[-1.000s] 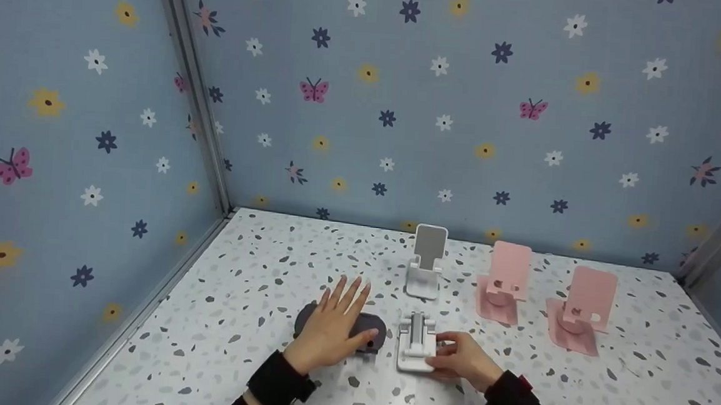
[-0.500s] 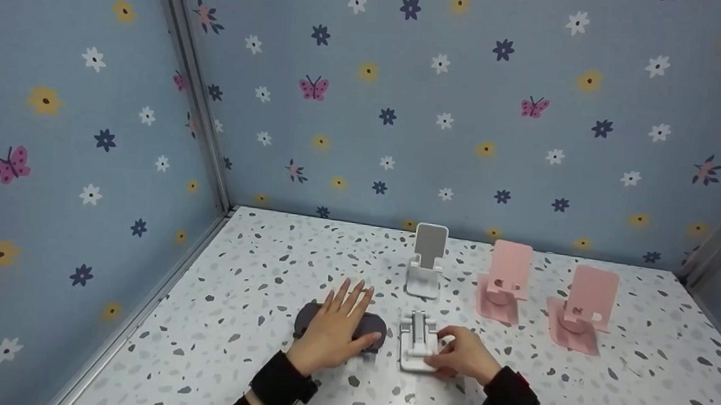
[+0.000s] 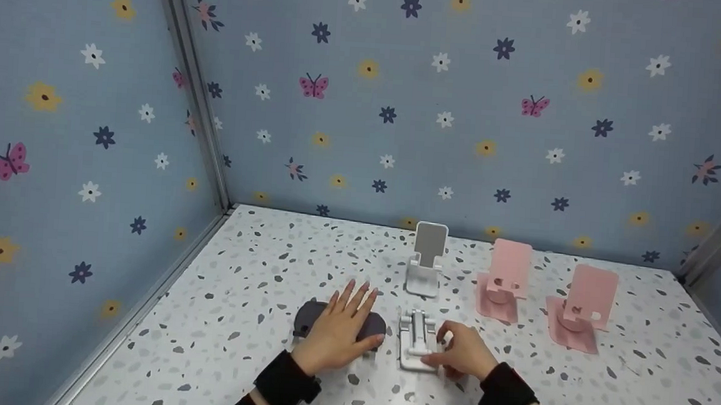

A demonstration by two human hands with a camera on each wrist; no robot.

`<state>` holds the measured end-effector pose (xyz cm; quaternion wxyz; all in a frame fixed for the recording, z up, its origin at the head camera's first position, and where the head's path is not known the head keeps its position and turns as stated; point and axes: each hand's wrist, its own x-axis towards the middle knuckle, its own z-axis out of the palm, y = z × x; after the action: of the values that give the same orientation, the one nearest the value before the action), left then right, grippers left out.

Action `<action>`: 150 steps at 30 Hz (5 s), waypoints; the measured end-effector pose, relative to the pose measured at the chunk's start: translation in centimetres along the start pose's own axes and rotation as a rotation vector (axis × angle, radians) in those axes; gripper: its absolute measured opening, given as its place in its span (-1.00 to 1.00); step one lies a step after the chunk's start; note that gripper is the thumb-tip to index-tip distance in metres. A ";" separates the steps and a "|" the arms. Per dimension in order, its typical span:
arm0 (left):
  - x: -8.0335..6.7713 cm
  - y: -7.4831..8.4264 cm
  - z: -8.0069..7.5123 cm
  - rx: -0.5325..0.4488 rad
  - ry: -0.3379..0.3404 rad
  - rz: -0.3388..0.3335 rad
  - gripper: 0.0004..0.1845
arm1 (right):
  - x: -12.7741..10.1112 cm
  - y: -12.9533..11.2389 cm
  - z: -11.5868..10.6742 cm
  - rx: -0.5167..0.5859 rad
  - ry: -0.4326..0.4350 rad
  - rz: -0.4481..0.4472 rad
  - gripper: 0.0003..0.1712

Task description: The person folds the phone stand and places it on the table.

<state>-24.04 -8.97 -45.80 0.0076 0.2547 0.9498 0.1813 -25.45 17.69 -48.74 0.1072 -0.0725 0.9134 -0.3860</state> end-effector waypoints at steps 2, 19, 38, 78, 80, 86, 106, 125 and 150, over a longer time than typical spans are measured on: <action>0.0 0.0 0.0 -0.002 0.005 0.004 -0.18 | 0.0 -0.2 0.1 -0.053 0.037 -0.022 -0.50; 1.2 0.2 0.4 0.023 0.007 -0.011 -0.17 | 1.3 -2.4 -3.5 -0.313 0.200 -0.095 -0.48; 1.6 0.7 0.2 0.049 0.013 0.004 -0.16 | 8.4 -0.7 -2.9 0.212 0.211 -0.071 -0.23; 1.2 0.4 0.3 0.018 -0.026 -0.005 -0.14 | 10.1 -0.3 -2.7 0.760 0.322 0.045 -0.75; 1.2 0.4 0.3 0.014 -0.023 -0.004 -0.14 | 10.0 -0.4 -2.9 0.759 0.350 0.035 -0.70; 1.3 0.2 0.2 0.008 -0.009 0.001 -0.14 | 9.9 -1.0 -3.9 0.678 0.364 0.031 -0.59; 2.7 0.4 0.3 -0.975 0.029 -0.020 -0.25 | 4.8 -4.7 -5.9 0.590 -0.044 -0.332 -0.47; 3.5 1.7 1.9 -1.501 -0.079 -0.122 -0.49 | 1.4 -5.9 -4.9 0.505 -0.012 -0.389 -0.48; 2.7 3.2 1.9 -1.442 -0.117 -0.151 -0.46 | 1.6 -6.4 -6.1 0.324 0.060 -0.428 -0.47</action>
<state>-24.66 -4.42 -46.29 0.2369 0.1293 0.6072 0.7473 -28.24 17.13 -40.20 0.0062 -0.2346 0.8064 -0.5428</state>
